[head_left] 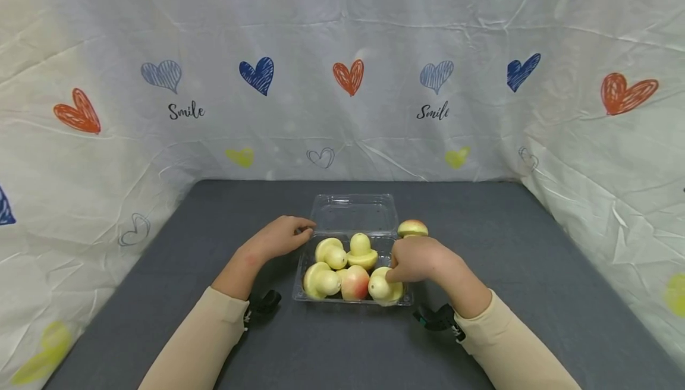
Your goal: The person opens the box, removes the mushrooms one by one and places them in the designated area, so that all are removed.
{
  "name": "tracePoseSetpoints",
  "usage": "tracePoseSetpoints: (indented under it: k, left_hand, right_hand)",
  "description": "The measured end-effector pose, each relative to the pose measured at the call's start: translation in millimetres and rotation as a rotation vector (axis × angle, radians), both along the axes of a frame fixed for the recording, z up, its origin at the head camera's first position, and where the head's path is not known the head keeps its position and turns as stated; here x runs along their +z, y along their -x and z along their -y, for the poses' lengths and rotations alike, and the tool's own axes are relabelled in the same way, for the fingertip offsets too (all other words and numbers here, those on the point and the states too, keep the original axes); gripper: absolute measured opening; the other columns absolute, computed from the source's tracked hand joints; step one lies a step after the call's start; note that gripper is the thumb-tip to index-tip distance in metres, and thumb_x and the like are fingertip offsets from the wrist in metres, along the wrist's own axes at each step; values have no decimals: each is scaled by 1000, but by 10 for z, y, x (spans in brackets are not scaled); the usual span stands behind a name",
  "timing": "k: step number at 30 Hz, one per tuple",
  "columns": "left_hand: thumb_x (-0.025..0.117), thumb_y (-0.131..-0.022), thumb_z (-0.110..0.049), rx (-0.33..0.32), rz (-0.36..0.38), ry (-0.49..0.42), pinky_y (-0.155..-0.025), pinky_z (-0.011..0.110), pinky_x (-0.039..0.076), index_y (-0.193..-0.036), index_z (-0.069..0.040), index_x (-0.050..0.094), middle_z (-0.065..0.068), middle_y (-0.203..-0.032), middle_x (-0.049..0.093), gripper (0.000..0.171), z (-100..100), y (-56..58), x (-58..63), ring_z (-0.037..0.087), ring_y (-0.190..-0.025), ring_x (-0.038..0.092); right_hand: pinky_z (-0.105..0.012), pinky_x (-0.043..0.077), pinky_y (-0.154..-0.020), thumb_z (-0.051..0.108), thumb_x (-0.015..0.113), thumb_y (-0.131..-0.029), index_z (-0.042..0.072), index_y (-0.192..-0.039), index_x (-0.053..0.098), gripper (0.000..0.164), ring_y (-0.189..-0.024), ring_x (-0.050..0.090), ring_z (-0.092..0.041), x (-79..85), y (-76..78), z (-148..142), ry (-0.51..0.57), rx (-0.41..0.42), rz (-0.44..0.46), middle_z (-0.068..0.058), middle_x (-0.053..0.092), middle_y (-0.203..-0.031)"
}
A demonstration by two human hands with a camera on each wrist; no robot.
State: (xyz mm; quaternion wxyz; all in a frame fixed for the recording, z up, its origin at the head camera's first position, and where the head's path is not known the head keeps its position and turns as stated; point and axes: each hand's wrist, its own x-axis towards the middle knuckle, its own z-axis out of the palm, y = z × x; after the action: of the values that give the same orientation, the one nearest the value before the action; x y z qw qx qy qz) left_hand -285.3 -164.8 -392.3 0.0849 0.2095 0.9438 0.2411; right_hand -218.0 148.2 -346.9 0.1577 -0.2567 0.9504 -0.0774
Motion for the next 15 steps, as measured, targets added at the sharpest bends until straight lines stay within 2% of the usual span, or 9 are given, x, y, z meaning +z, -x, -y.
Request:
tracePoseSetpoints:
  k: [8, 12, 14, 15]
  left_hand:
    - [53, -109, -26, 1, -4, -9, -79, 39, 55, -142, -7, 63, 11, -133, 66, 39, 16, -9, 3, 25, -108, 67]
    - [53, -109, -26, 3, -9, -1, -77, 39, 54, -141, -7, 63, 11, -131, 67, 39, 4, -16, 7, 24, -106, 67]
    - [53, -109, -25, 1, -8, 2, -77, 39, 54, -141, -7, 63, 11, -131, 67, 39, -4, -20, 14, 24, -106, 67]
    - [53, -109, -26, -1, -8, 4, -77, 39, 54, -141, -7, 63, 11, -131, 67, 39, -6, -22, 17, 24, -106, 67]
  right_hand:
    - [-25, 7, -50, 15, 60, -72, 23, -47, 29, 41, -52, 6, -8, -23, 28, 26, 14, -6, -31, 13, 15, -49]
    - [-26, 9, -50, 14, 62, -74, 22, -49, 31, 41, -52, 8, -8, -22, 30, 22, 38, -15, -39, 13, 16, -50]
    - [-27, 11, -51, 13, 62, -76, 19, -50, 36, 38, -52, 11, -9, -7, 22, 17, 53, -5, -23, 11, 19, -51]
    - [-26, 15, -50, 13, 63, -77, 18, -52, 45, 32, -51, 16, -8, 2, 14, 14, 60, -3, -14, 13, 25, -53]
